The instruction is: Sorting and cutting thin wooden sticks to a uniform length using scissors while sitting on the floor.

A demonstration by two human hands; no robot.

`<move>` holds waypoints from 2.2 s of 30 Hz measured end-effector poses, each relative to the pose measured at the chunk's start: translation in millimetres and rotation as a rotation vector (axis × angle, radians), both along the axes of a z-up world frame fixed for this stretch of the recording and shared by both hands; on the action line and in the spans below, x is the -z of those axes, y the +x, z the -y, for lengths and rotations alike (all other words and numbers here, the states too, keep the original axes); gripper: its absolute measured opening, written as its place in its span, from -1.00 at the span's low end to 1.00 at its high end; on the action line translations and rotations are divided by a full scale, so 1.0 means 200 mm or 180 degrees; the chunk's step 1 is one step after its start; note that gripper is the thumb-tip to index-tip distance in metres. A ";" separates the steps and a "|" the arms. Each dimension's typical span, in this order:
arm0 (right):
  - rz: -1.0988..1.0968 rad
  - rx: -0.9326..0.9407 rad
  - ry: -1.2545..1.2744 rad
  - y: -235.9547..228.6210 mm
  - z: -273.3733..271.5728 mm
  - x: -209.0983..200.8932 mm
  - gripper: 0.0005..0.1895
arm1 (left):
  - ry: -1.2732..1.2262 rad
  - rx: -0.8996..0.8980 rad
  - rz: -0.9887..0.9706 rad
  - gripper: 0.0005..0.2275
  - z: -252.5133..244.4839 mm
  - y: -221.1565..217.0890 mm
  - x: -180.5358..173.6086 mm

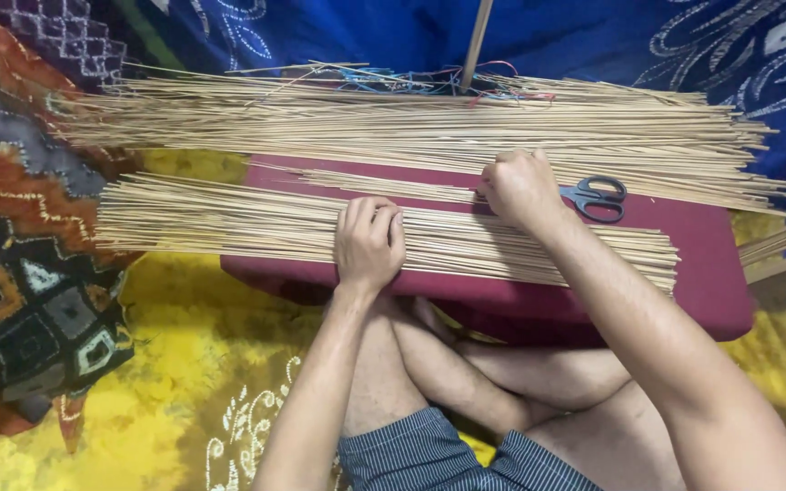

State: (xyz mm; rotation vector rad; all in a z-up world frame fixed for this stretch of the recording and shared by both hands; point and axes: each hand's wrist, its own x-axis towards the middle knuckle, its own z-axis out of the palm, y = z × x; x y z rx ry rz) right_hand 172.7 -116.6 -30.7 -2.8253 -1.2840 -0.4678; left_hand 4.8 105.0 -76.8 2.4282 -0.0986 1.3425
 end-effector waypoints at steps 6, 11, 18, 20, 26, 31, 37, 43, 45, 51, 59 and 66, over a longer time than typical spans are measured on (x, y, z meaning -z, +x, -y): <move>0.0053 0.0080 0.0252 0.16 -0.03 0.08 -0.88 | 0.0002 -0.0021 -0.0109 -0.93 0.01 -0.03 -0.05; 0.0166 -0.0081 0.0303 0.15 -0.09 0.10 -0.90 | 0.0049 0.0000 -0.0096 -0.94 0.00 -0.02 -0.04; 0.0216 -0.0073 0.0280 0.21 -0.10 0.18 -0.91 | 0.0020 0.0031 -0.0172 -0.94 0.01 -0.01 -0.03; 0.0326 -0.0124 0.0272 0.23 -0.11 0.20 -0.91 | 0.0027 0.0034 -0.0160 -0.94 0.01 -0.01 -0.03; 0.0674 -0.0339 0.0388 0.27 -0.11 0.24 -0.91 | 0.0036 0.0036 -0.0142 -0.94 0.01 -0.01 -0.03; 0.0733 -0.0454 0.0404 0.26 -0.09 0.22 -0.89 | 0.0059 0.0022 -0.0121 -0.94 0.01 -0.01 -0.03; 0.0797 -0.0444 0.0519 0.26 -0.05 0.19 -0.87 | 0.0075 0.0002 -0.0097 -0.94 0.01 -0.02 -0.03; 0.1193 -0.0441 0.0625 0.18 0.05 0.05 -0.87 | 0.0125 -0.0023 -0.0041 -0.94 0.00 0.00 0.00; 0.1362 -0.0668 0.0685 0.12 0.09 -0.04 -0.87 | 0.0184 0.0001 0.0057 -0.95 0.00 0.00 -0.01; 0.1362 -0.0849 0.0798 -0.14 0.26 -0.25 -0.87 | 0.0582 0.0112 0.0498 -0.88 0.01 -0.02 -0.02; 0.0837 -0.0874 0.0811 -0.50 0.45 -0.23 -0.91 | 0.0872 0.0374 0.0261 -0.72 0.50 -0.07 -0.27; 0.0302 -0.0793 0.0974 -0.66 0.58 -0.27 -0.94 | 0.1269 0.0663 -0.0627 -0.77 0.55 -0.01 -0.24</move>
